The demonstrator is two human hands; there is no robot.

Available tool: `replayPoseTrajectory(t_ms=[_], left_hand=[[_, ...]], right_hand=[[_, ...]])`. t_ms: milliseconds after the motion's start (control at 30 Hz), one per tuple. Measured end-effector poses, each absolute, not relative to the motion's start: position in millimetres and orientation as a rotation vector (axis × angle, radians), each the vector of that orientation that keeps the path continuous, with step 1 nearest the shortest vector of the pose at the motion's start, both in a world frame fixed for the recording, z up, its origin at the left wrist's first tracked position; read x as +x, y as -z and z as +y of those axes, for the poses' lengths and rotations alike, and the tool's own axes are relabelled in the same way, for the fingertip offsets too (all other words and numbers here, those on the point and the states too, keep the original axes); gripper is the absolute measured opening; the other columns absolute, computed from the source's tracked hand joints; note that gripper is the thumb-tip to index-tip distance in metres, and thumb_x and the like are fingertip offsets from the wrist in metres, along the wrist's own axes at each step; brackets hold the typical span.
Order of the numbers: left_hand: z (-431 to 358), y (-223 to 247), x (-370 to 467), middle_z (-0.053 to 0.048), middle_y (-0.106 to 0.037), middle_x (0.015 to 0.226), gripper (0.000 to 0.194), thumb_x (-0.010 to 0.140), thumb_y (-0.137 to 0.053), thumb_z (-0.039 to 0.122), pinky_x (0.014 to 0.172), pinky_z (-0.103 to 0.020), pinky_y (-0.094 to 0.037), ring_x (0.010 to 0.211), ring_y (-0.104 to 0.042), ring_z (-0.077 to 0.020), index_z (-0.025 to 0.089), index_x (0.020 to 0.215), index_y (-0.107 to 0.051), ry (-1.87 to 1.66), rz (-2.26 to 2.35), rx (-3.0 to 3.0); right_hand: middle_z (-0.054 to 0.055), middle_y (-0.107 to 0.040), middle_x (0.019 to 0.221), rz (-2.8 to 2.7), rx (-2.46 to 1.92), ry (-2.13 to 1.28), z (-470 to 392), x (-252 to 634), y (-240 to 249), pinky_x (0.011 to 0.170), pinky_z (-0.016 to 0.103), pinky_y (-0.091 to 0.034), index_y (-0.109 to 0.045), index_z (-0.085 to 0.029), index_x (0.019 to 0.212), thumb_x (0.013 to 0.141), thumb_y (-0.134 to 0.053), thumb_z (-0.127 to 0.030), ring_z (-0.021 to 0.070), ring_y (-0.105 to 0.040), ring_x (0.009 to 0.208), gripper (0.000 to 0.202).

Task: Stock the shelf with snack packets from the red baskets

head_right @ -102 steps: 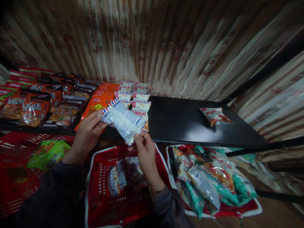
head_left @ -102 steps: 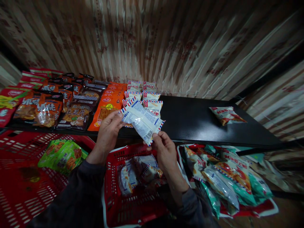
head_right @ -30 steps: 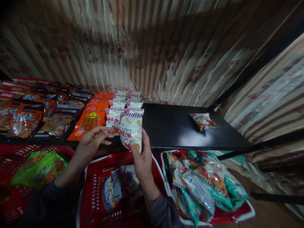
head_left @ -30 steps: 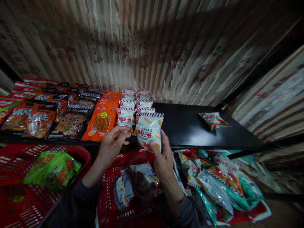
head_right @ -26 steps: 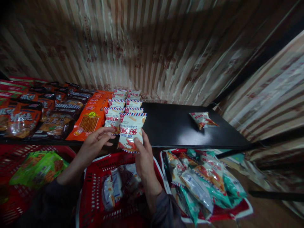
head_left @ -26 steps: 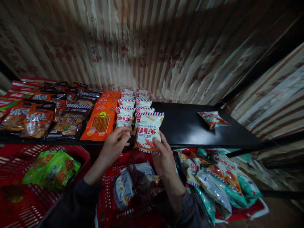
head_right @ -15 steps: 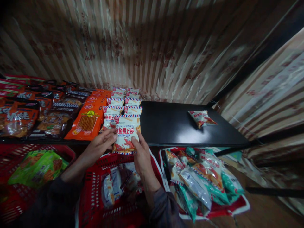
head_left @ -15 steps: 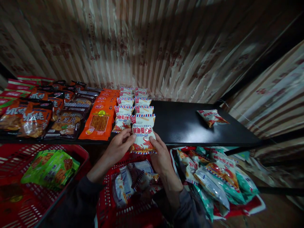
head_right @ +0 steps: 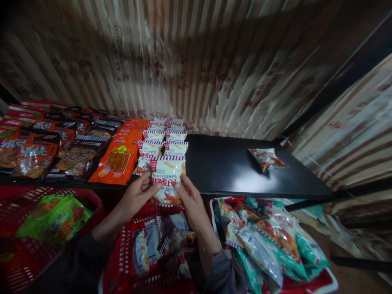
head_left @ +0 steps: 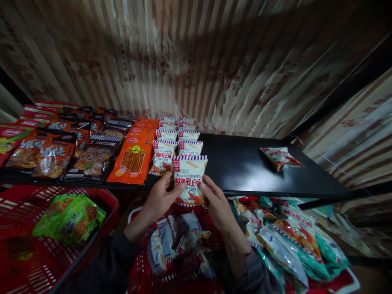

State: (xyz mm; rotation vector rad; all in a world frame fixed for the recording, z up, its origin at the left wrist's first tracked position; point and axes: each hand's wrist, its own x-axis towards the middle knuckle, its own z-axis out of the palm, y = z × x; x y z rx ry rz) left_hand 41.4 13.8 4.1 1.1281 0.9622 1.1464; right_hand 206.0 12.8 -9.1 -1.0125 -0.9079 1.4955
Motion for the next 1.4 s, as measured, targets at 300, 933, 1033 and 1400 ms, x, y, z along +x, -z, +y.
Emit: replayPoseTrajectory(t_ms=[300,933,1033,1400], left_hand=[[21.1,5.2,50.8,-0.01,-0.067,0.119,0.044,0.078,-0.066,0.038,0.092,-0.037,-0.05,0.104,-0.065,-0.025,0.02,0.116,-0.057,-1.108,1.037,1.19],[31.1,10.0,70.3,-0.013,-0.063,0.125,0.04,0.083,-0.061,0.041,0.095,-0.038,-0.049,0.11,-0.062,-0.0258,0.016,0.114,-0.057,-1.152,0.952,1.113],[33.3,10.7,71.6,-0.013,-0.065,0.122,0.039,0.081,-0.063,0.042,0.094,-0.038,-0.05,0.108,-0.063,-0.0262,0.016,0.111,-0.059,-1.181,0.952,1.088],[37.0,3.6,76.9,-0.015,-0.068,0.115,0.049,0.071,-0.07,0.048,0.093,-0.041,-0.05,0.105,-0.064,-0.0287,0.015,0.107,-0.061,-1.178,1.023,0.995]], right_hand=[[0.007,-0.068,0.117,-1.111,-1.073,-1.354,17.4,204.8,11.3,0.093,0.039,-0.049,-0.06,-0.021,0.116,0.081,-0.066,-0.046,0.0249,-0.063,0.105,0.044],[0.008,-0.071,0.107,-1.053,-1.073,-1.399,31.5,220.3,8.1,0.083,0.038,-0.052,-0.062,-0.02,0.111,0.079,-0.068,-0.047,0.0239,-0.066,0.091,0.043],[0.008,-0.071,0.106,-1.074,-1.085,-1.375,33.6,220.2,8.4,0.083,0.037,-0.052,-0.063,-0.019,0.109,0.078,-0.069,-0.048,0.0237,-0.066,0.091,0.042],[0.008,-0.071,0.105,-1.138,-1.095,-1.333,37.9,226.9,11.4,0.083,0.036,-0.051,-0.062,-0.019,0.109,0.082,-0.065,-0.046,0.0226,-0.066,0.09,0.039]])
